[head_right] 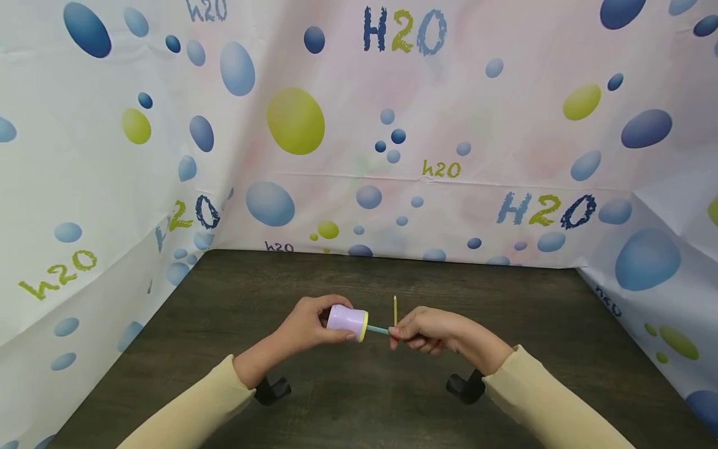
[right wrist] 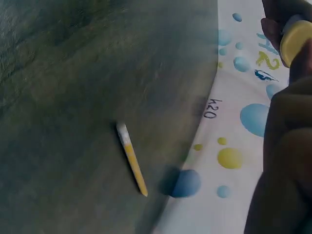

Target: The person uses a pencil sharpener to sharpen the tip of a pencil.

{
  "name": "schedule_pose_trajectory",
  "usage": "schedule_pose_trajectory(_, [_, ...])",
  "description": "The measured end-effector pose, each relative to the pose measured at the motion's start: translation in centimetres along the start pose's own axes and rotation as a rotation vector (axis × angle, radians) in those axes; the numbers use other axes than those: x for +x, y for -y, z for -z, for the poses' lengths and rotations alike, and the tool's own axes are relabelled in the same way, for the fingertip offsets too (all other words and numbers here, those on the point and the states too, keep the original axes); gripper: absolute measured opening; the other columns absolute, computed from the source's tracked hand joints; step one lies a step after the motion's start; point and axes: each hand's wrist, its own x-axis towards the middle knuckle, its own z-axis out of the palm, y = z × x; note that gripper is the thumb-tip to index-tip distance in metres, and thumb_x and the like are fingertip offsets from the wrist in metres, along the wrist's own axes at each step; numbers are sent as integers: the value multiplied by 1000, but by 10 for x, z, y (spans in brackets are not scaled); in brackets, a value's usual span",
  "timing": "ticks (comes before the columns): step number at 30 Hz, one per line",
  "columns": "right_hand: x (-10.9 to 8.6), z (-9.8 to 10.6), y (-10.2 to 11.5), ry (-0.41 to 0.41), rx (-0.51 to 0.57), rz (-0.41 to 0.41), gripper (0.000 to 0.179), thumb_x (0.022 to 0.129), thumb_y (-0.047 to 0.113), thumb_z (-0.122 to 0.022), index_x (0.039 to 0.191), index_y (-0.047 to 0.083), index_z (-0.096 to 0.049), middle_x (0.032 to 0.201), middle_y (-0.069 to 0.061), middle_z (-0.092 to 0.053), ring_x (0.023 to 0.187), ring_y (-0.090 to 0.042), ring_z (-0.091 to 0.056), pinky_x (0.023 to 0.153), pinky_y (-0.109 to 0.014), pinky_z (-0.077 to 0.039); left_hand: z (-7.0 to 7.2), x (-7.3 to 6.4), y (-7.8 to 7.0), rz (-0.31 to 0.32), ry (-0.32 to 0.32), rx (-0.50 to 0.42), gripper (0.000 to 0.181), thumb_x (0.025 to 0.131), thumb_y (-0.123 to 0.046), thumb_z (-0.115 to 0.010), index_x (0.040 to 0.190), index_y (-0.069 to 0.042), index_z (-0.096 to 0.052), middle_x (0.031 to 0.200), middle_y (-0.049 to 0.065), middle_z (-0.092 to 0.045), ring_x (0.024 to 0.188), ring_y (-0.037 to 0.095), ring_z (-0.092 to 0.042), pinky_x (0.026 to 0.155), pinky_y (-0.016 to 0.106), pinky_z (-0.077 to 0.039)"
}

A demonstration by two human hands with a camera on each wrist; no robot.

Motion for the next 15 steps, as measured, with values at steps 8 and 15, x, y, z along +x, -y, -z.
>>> schedule_pose_trajectory(8, [0, -18, -7, -576, -929, 680, 15, 90, 13, -78, 103, 7, -73, 80, 5, -69, 62, -2, -54, 53, -19, -43, 7, 6, 5, 340, 16, -404, 38, 96, -25, -73, 117, 6, -68, 92, 15, -72, 66, 9, -68, 64, 30, -61])
schedule_pose_trajectory(15, [14, -20, -13, -1158, -1374, 1121, 40, 111, 15, -38, 92, 9, -73, 71, -1, -61, 59, -16, -49, 51, -28, -37, 12, 11, -2, 384, 87, -539, 40, 99, -26, -67, 117, 10, -65, 75, 4, -70, 58, 6, -66, 62, 26, -59])
